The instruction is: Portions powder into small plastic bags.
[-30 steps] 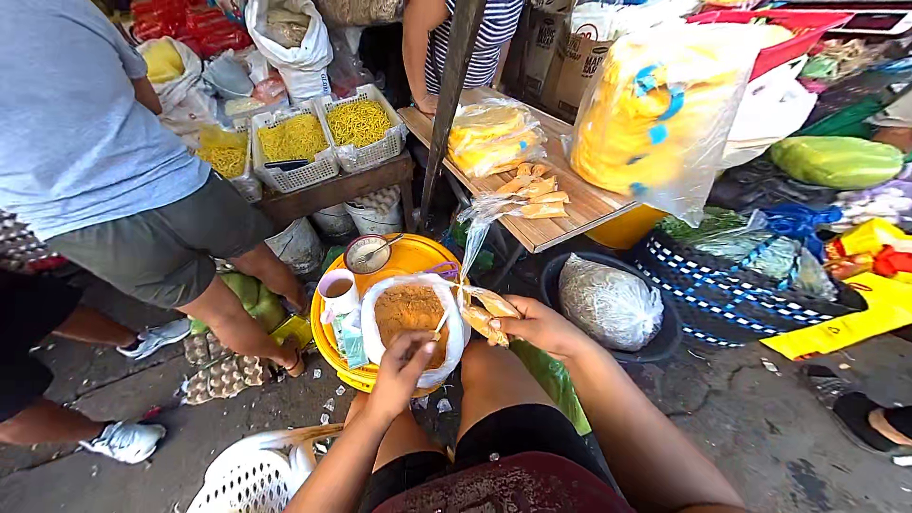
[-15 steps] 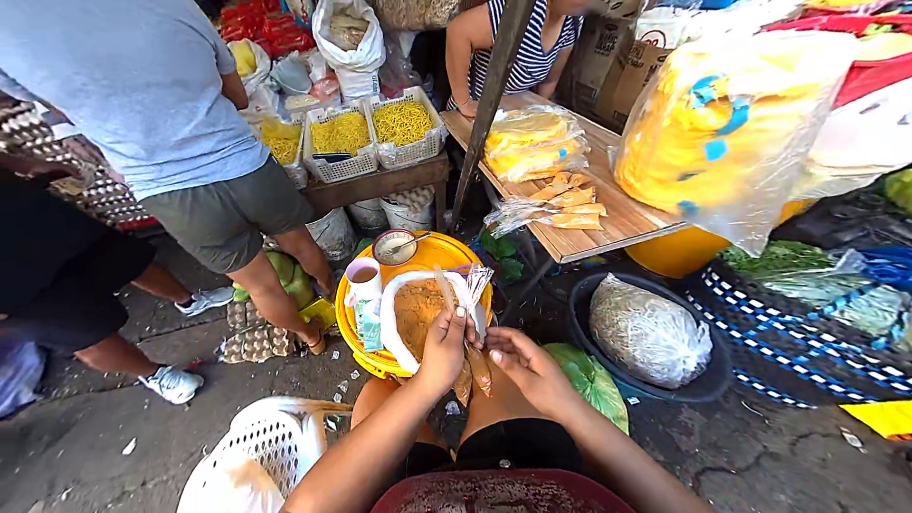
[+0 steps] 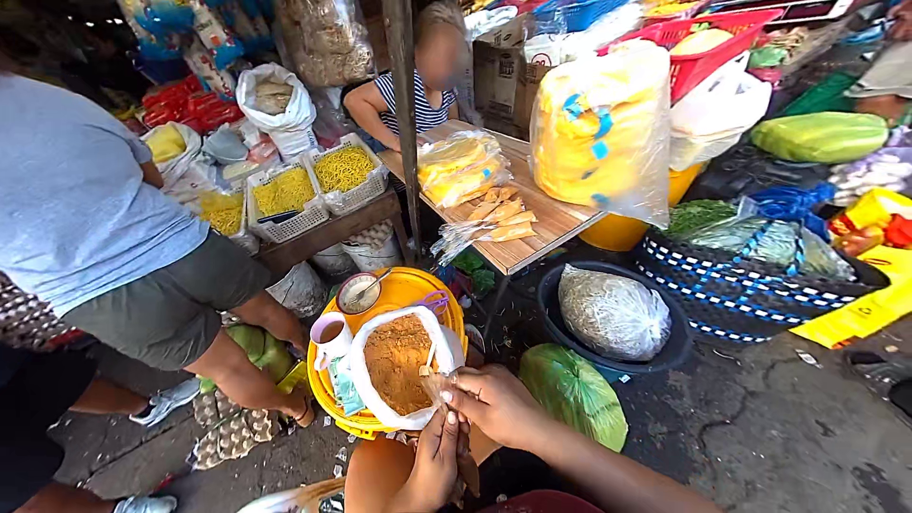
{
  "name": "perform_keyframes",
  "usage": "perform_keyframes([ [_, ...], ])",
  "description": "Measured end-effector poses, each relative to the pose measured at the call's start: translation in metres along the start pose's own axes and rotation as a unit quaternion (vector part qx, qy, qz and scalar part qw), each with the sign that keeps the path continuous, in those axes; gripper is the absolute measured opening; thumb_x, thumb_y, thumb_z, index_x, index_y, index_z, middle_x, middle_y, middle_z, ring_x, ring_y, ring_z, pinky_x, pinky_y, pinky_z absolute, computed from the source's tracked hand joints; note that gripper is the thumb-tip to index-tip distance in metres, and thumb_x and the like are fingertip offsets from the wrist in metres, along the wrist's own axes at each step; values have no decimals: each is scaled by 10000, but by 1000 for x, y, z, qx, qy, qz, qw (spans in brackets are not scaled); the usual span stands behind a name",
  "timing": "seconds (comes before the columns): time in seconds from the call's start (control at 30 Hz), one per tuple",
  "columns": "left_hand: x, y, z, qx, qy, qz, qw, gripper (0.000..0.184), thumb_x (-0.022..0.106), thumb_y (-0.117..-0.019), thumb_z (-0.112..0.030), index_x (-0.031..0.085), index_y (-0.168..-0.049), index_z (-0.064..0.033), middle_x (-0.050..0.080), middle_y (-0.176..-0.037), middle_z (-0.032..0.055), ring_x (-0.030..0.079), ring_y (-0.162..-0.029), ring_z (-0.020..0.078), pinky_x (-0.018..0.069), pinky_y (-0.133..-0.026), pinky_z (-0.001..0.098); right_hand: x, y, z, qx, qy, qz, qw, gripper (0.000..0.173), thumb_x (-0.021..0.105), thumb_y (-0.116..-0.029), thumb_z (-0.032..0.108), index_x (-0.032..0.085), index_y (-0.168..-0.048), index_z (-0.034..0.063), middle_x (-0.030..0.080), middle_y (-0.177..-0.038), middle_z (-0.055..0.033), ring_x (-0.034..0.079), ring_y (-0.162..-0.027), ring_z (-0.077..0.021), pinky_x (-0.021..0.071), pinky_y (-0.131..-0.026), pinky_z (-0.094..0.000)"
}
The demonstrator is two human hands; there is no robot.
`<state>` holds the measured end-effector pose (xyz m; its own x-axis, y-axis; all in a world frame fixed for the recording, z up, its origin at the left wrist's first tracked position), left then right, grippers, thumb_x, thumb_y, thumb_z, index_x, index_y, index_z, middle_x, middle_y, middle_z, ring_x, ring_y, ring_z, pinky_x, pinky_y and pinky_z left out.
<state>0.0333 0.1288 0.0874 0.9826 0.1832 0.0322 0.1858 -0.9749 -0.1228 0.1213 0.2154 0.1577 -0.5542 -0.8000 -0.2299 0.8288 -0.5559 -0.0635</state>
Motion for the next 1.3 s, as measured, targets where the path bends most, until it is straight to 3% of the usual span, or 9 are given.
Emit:
perform_keyframes([
  [0.1, -3, 3, 2, 0, 2, 31, 1000, 337, 368, -1113, -283, 592, -900, -147, 546, -663, -130, 534, -607, -28, 497, -634, 187, 3, -4, -5, -28, -12, 103, 994, 324, 651, -993, 180, 688, -1244, -22, 686, -1118, -158, 646, -959, -138, 527, -882, -279],
  [0.23, 0, 4, 2, 20, -13, 48, 999, 355, 378, -1110, -297, 606, -892, -133, 547, -671, -140, 529, -624, -50, 481, -633, 170, 5, -4, -1, -86, 21, 139, 986, 226, 609, -1013, 142, 766, -1089, -2, 688, -1065, -156, 638, -950, -136, 519, -849, -252],
  [0.37, -2, 12, -6, 32, -178, 27, 983, 562, 386, -1097, -386, 541, -1303, 113, 661, -1133, 145, 637, -1069, 95, 519, -986, 294, -17, 3, 6, -28, 51, 124, 991, 249, 554, -1040, 157, 764, -1116, 46, 667, -1129, -120, 660, -883, -106, 570, -808, -254],
  [0.5, -1, 14, 24, -134, -206, 78, 966, 636, 498, -1061, -283, 313, -1555, 73, 484, -1472, 311, 573, -1297, 362, 476, -1091, 488, -107, 2, 65, -42, 183, 8, 982, 242, 561, -1011, 105, 766, -1126, 47, 683, -1172, -148, 692, -965, -206, 596, -867, -381],
  [0.63, -8, 28, 60, -284, -250, 144, 914, 669, 603, -1036, -297, 322, -1584, -38, 457, -1509, 280, 664, -1163, 336, 538, -1020, 471, -198, -32, 133, -21, 357, -131, 925, 218, 569, -1047, 138, 735, -1120, 18, 695, -1114, -175, 676, -1006, -302, 534, -921, -526],
  [0.87, -6, 35, 72, -295, -219, 192, 910, 465, 521, -1079, -275, 529, -1443, 15, 594, -1387, 243, 604, -1275, 315, 453, -1120, 459, -301, -105, 124, 21, 381, -306, 872, 212, 598, -1031, 166, 733, -1088, 13, 693, -1089, -214, 665, -1019, -365, 496, -917, -599],
  [1.0, -15, 47, 89, -279, -281, 253, 883, 493, 527, -1074, -329, 542, -1440, 1, 584, -1400, 254, 571, -1311, 352, 420, -1142, 496, -280, -121, 54, 46, 397, -313, 861, 227, 583, -1024, 128, 719, -1127, -20, 682, -1141, -271, 656, -1092, -437, 497, -965, -625],
  [1.17, -54, 58, 103, -329, -378, 237, 832, 480, 514, -1078, -328, 537, -1460, -37, 556, -1436, 244, 553, -1330, 371, 412, -1144, 525, -169, -89, 21, 16, 420, -236, 876, 605, 600, -1024, 274, 395, -1572, 123, 351, -1573, -299, 602, -1204, -476, 539, -933, -600],
  [1.3, -96, 71, 121, -395, -522, 222, 723, 475, 460, -1078, -399, 540, -1494, -184, 501, -1538, 151, 411, -1456, 382, 236, -1189, 669, -29, -31, -35, -11, 389, 37, 921, 488, 512, -1057, 370, 526, -1499, 164, 552, -1447, -222, 648, -1187, -382, 555, -942, -549],
])
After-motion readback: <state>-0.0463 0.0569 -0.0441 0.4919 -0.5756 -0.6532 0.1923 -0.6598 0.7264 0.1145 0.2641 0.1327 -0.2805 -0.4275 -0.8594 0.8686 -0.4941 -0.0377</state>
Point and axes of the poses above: each hand's wrist, its own y-axis away from the middle knuckle, its own x-axis out of the palm, z = x × y, the point moved 7 cm from there along -y, towards the middle knuckle
